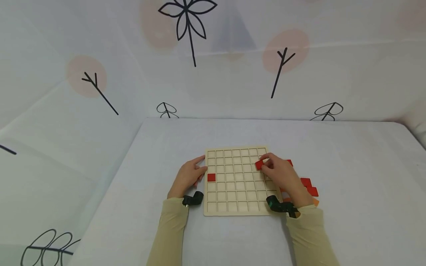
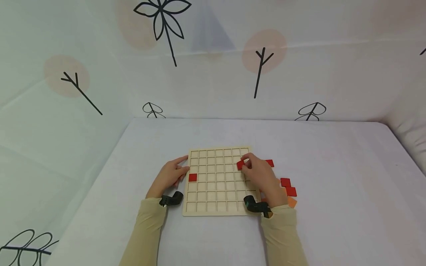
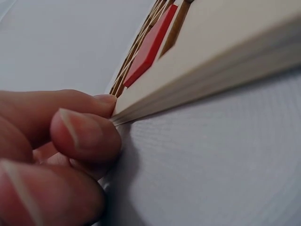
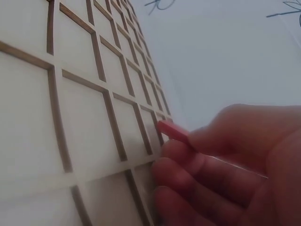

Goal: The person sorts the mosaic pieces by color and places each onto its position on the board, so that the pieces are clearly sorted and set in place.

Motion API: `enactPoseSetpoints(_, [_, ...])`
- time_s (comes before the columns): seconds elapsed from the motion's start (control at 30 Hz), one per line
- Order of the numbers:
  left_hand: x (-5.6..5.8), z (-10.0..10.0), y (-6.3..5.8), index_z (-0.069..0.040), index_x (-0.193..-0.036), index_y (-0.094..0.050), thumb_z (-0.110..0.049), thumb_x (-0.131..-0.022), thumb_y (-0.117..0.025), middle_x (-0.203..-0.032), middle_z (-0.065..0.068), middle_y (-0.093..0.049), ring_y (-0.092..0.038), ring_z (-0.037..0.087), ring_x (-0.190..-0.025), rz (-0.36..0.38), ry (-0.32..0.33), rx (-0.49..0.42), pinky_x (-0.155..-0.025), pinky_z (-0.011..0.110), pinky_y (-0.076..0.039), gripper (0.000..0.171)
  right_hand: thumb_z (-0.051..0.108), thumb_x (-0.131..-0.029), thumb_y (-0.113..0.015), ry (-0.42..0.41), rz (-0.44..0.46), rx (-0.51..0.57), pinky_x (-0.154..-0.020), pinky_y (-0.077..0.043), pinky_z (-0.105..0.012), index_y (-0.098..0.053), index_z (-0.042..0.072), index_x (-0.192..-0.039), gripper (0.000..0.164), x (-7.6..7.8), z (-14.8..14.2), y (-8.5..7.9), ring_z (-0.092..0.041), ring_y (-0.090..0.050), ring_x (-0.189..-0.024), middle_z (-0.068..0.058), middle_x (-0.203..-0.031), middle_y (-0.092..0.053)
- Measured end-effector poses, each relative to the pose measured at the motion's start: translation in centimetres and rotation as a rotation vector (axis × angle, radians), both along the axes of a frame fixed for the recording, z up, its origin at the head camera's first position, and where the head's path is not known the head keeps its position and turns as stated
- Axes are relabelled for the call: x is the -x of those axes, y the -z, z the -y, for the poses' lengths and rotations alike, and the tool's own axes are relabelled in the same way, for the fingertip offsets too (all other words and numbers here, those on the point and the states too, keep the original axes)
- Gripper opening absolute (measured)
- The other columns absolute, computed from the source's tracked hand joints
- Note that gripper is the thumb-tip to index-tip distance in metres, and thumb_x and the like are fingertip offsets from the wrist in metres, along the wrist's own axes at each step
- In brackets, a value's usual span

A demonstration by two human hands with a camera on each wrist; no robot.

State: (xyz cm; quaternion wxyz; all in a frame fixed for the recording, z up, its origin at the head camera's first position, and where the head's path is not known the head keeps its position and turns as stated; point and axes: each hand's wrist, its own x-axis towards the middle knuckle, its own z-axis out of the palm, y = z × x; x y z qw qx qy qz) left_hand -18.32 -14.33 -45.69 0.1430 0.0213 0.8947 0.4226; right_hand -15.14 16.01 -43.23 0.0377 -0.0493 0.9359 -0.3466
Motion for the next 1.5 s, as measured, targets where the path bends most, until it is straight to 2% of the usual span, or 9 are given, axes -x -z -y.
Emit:
enactPoseSetpoints(0.4, [0.0, 0.2, 0.0, -0.027, -0.135, -0.039, -0.033, -0.087, -0.055, -0.053, 0.001, -0.051, -0.042, 0.016, -0.034, -0.012, 0.002, -0.008, -0.039, 0.028, -0.037, 0.051, 0.018, -0.086, -0.051, -0.024, 0.013, -0.009, -0.064, -0.042, -0.029, -0.054, 0.012, -0.111, 0.027, 0.2, 1.0, 0.1, -0.015, -0.051, -0.073, -0.001, -0.086, -0.06])
enactPoseSetpoints(0.77, [0.0, 0.2, 0.1, -0.028, -0.135, -0.039, -0.034, -0.087, -0.056, -0.053, 0.002, -0.051, -0.042, 0.016, -0.035, 0.005, -0.001, 0.0, -0.041, 0.029, -0.039, 0.052, 0.019, -0.085, -0.053, -0.022, 0.031, -0.028, -0.062, -0.042, -0.029, -0.055, 0.013, -0.111, 0.027, 0.1, 1.5, 0.0, -0.015, -0.051, -0.071, 0.0, -0.086, -0.059])
enactPoseSetpoints(0.97, [0.0, 0.2, 0.0, -0.028, -0.135, -0.039, -0.033, -0.087, -0.055, -0.053, 0.002, -0.051, -0.042, 0.016, -0.034, 0.007, 0.003, 0.001, -0.041, 0.029, -0.038, 0.051, 0.021, -0.085, -0.055, -0.027, 0.052, -0.034, -0.07, -0.045, -0.034, -0.056, 0.014, -0.112, 0.028, 0.1, 1.7, 0.0, -0.017, -0.054, -0.078, -0.001, -0.09, -0.061])
enactPoseSetpoints(1.5, [0.0, 0.2, 0.0, -0.028, -0.135, -0.039, -0.034, -0.087, -0.055, -0.054, 0.002, -0.052, -0.042, 0.016, -0.034, 0.015, 0.002, -0.007, -0.039, 0.027, -0.036, 0.052, 0.019, -0.085, -0.056, -0.076, -0.004, -0.04, -0.067, -0.044, -0.032, -0.056, 0.014, -0.109, 0.024, 0.0, 3.4, -0.3, -0.016, -0.053, -0.075, 0.001, -0.086, -0.061])
